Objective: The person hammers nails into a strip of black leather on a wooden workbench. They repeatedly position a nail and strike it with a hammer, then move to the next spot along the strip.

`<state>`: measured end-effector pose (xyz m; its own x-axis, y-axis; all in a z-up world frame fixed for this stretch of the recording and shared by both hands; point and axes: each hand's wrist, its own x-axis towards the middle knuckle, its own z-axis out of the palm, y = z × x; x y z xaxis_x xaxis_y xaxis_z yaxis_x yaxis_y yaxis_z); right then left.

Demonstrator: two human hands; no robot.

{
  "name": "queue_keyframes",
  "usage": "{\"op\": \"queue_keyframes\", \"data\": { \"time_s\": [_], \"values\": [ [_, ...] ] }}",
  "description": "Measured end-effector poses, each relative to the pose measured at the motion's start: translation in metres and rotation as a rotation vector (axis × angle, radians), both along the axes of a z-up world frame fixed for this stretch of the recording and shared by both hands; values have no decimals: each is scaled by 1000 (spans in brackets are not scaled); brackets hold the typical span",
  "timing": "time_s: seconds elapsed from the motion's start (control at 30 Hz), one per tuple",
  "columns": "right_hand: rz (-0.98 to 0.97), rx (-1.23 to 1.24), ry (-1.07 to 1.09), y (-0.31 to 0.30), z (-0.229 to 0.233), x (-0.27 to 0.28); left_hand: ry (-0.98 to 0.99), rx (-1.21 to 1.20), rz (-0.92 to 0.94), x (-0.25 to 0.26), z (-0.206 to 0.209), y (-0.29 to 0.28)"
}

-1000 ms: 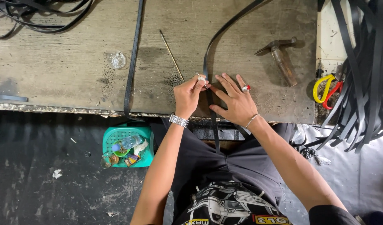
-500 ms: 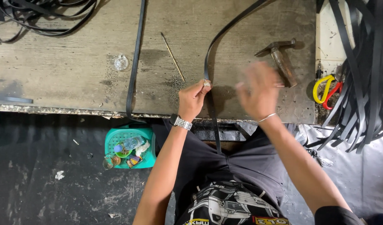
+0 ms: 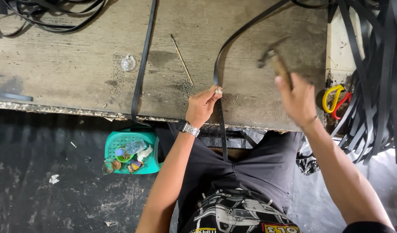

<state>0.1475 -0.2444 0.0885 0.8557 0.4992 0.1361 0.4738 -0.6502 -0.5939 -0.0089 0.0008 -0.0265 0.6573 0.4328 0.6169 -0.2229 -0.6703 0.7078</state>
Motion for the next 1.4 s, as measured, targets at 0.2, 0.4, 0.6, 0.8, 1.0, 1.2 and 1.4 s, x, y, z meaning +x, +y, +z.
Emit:
{"op": "queue_keyframes", "data": {
  "time_s": [0.2, 0.4, 0.6, 0.8, 1.0, 1.2, 1.4],
  "values": [
    [248, -8, -251, 19, 37, -63, 37, 71, 3, -1, 9, -2],
    [309, 37, -171, 24, 65, -69, 57, 94, 11, 2, 5, -2],
    [394, -37, -275, 31, 74, -76, 71, 73, -8, 0, -4, 1],
    [218, -49, -312, 8, 39, -50, 63, 88, -19, -1, -5, 3],
    [-197, -427, -605, -20, -52, 34, 43, 6, -24, -2, 16, 1],
    [-59, -381, -769, 16, -14, -9, 32, -54, -35, 0, 33, -1],
    [493, -102, -382, 89, -44, -53, 52, -142, -22, -3, 40, 0]
  ]
}}
